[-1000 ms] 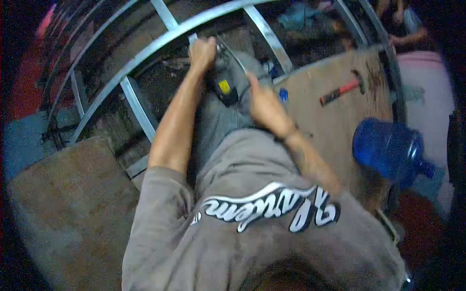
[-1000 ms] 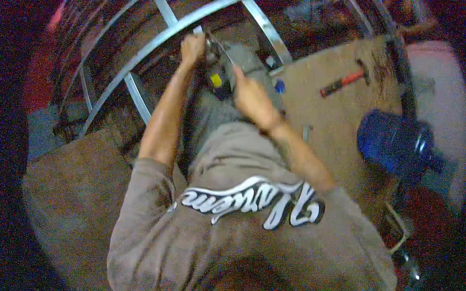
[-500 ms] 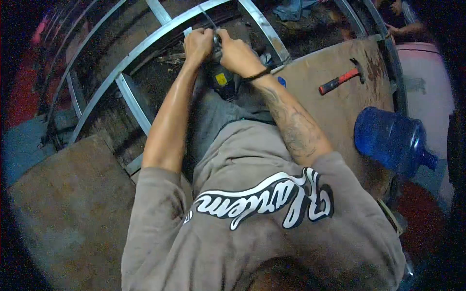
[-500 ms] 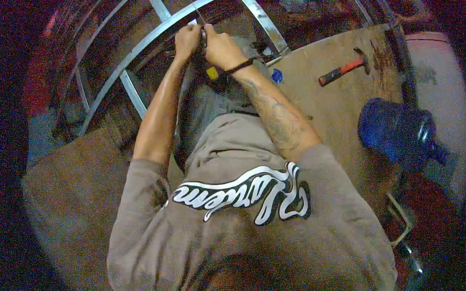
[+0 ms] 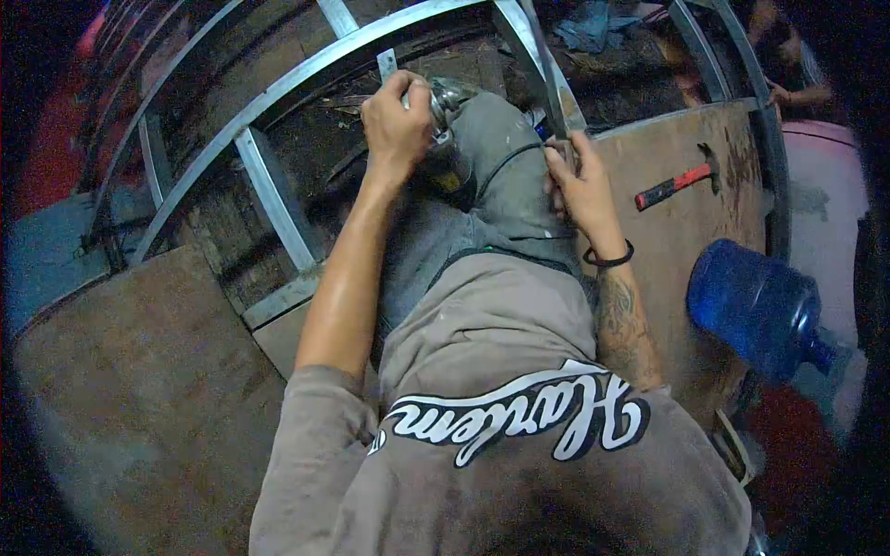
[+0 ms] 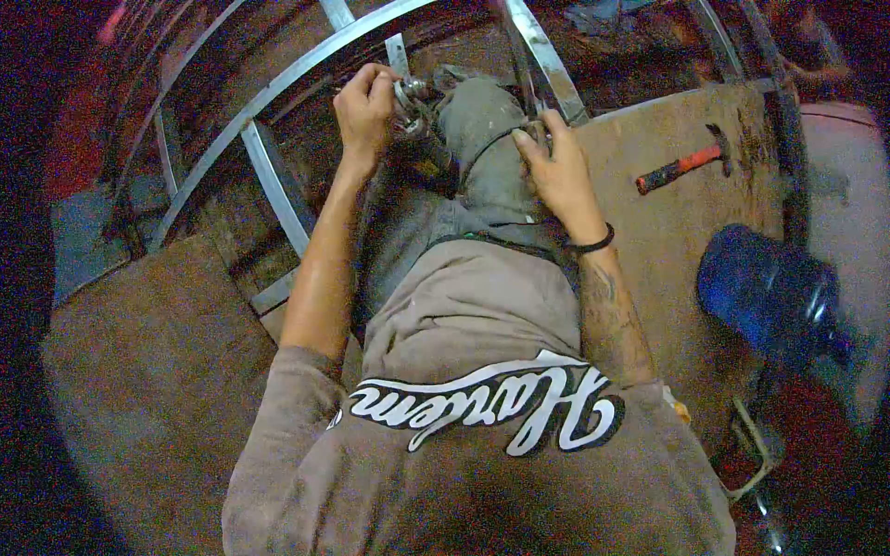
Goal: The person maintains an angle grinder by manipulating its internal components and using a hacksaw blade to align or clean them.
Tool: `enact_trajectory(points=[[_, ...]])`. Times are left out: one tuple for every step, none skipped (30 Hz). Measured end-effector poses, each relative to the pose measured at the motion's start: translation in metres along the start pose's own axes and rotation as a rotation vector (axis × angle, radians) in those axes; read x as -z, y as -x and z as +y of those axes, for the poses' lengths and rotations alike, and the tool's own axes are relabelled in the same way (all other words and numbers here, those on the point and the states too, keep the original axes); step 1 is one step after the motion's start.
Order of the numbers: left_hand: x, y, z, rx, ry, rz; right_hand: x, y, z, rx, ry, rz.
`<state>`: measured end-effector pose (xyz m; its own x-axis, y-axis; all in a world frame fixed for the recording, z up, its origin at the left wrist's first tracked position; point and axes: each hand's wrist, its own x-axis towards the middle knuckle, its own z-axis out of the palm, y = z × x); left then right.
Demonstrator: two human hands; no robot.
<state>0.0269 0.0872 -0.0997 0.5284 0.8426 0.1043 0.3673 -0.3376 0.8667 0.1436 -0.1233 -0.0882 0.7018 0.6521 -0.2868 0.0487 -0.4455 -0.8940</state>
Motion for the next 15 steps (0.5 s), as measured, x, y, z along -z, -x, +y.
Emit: enact_trajectory(points=[[-0.001,0.000,0.000,-0.001,-0.002,-0.002,0.000,0.003,-0.003,-0.001,-0.001,-0.004],[-0.003,-0.001,0.000,0.002,-0.004,-0.004,0.003,0.005,-0.007,-0.074,-0.008,-0.057],[-0.004,-0.001,0.000,0.014,0.012,-0.007,0.004,0.005,-0.008,-0.145,-0.014,-0.109],[-0.005,-0.002,0.001,0.025,0.031,-0.003,0.004,0.003,-0.001,-0.140,-0.009,-0.113],[-0.005,-0.002,0.001,0.032,0.027,-0.002,0.002,0.003,0.011,-0.019,0.085,-0.082],[-0.006,-0.002,0.001,0.022,0.014,0.003,0.001,0.003,0.020,0.108,0.174,-0.054],[-0.006,-0.002,0.000,0.013,0.001,0.006,0.000,0.004,0.019,0.105,0.169,-0.063],[-0.006,-0.003,0.000,0.017,-0.008,0.010,0.000,0.005,0.017,0.131,0.238,-0.049],[-0.006,-0.003,0.000,0.014,-0.007,0.013,0.001,0.008,0.012,0.157,0.308,-0.033],[-0.007,-0.004,-0.001,0.011,-0.004,0.014,0.002,0.010,0.004,0.157,0.305,-0.038],[-0.009,-0.004,-0.003,0.014,-0.005,0.014,0.003,0.013,-0.008,0.128,0.305,-0.081],[-0.011,-0.005,-0.006,-0.008,-0.052,0.035,0.002,0.015,-0.015,0.099,0.303,-0.124],[-0.013,-0.006,-0.006,-0.030,-0.097,0.055,0.000,0.018,-0.017,0.098,0.303,-0.125],[-0.014,-0.006,-0.007,-0.029,-0.097,0.055,-0.003,0.021,-0.019,0.089,0.271,-0.138],[-0.015,-0.007,-0.007,-0.029,-0.099,0.059,-0.007,0.024,-0.022,0.123,0.296,-0.139]])
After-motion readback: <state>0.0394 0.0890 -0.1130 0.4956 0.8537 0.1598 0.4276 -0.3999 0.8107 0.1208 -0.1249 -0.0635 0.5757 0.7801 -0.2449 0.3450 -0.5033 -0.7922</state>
